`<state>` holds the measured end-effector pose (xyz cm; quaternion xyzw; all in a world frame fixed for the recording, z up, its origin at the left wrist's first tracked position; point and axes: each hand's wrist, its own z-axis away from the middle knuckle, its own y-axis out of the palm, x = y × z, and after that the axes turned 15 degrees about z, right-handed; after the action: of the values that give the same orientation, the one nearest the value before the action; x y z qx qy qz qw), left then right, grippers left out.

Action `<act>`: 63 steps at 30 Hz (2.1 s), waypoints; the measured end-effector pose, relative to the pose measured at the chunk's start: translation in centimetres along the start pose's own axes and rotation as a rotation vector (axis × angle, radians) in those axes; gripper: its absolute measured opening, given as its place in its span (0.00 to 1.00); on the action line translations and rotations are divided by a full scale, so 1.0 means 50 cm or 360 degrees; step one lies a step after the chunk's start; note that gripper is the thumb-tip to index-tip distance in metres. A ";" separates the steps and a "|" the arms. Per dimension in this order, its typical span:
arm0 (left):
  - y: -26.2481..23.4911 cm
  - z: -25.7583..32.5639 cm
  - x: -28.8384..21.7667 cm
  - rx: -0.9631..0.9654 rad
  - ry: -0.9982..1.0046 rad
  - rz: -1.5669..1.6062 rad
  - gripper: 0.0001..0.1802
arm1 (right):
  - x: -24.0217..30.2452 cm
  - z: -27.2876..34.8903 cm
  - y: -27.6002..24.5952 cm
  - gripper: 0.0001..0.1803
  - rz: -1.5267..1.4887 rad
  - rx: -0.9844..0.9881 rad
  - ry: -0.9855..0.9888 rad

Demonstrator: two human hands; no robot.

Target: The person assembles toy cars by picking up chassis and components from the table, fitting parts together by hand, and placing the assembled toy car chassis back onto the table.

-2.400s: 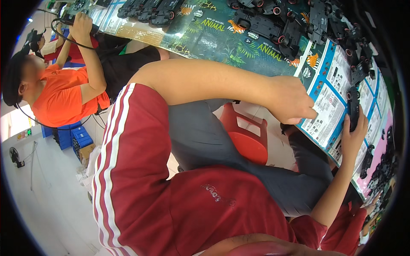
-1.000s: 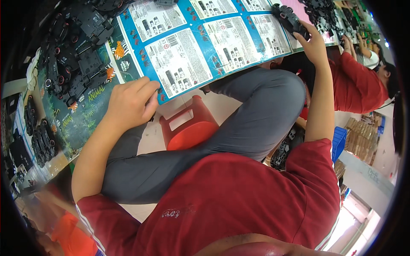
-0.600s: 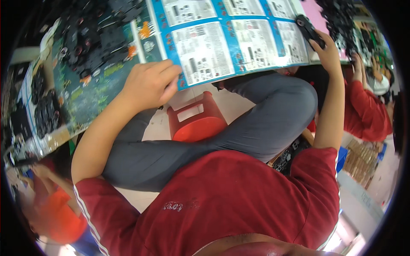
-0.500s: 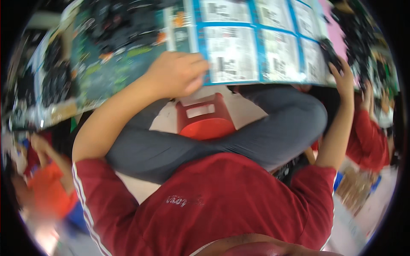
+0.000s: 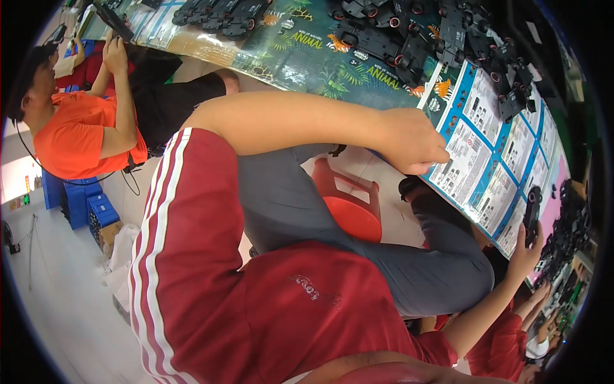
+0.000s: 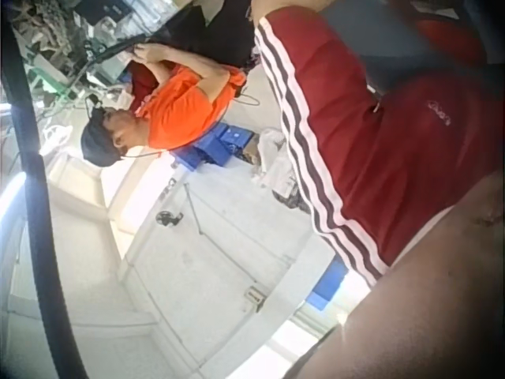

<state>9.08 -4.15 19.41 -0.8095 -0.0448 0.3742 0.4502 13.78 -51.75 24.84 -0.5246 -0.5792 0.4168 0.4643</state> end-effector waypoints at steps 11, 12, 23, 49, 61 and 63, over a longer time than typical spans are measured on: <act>-0.008 -0.018 -0.085 -0.0371 -0.0660 0.2407 0.25 | 0.527 0.153 0.030 0.36 -0.0846 -0.0028 -0.0588; 0.000 -0.013 -0.084 -0.0505 -0.0706 0.2539 0.24 | 0.541 0.161 0.034 0.38 -0.0837 -0.0029 -0.0575; -0.161 0.081 -0.032 -0.1246 -0.0921 0.2396 0.20 | 0.480 0.140 0.037 0.09 -0.0804 -0.0337 -0.0758; -0.615 0.851 0.169 -0.2701 -0.1694 0.0302 0.15 | 0.463 0.110 0.124 0.05 -0.0607 -0.0121 -0.0472; -0.653 0.944 0.317 -0.2335 -0.1858 0.0720 0.13 | 0.478 0.108 0.137 0.06 -0.0509 -0.0234 -0.0526; -0.658 0.948 0.322 -0.2284 -0.1962 0.0609 0.18 | 0.480 0.108 0.135 0.06 -0.0482 -0.0246 -0.0530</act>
<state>-1.34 54.83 20.46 -0.5469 -0.3586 0.6841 -0.3230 9.55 -27.19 19.51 -0.3897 -0.7501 0.3775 0.3781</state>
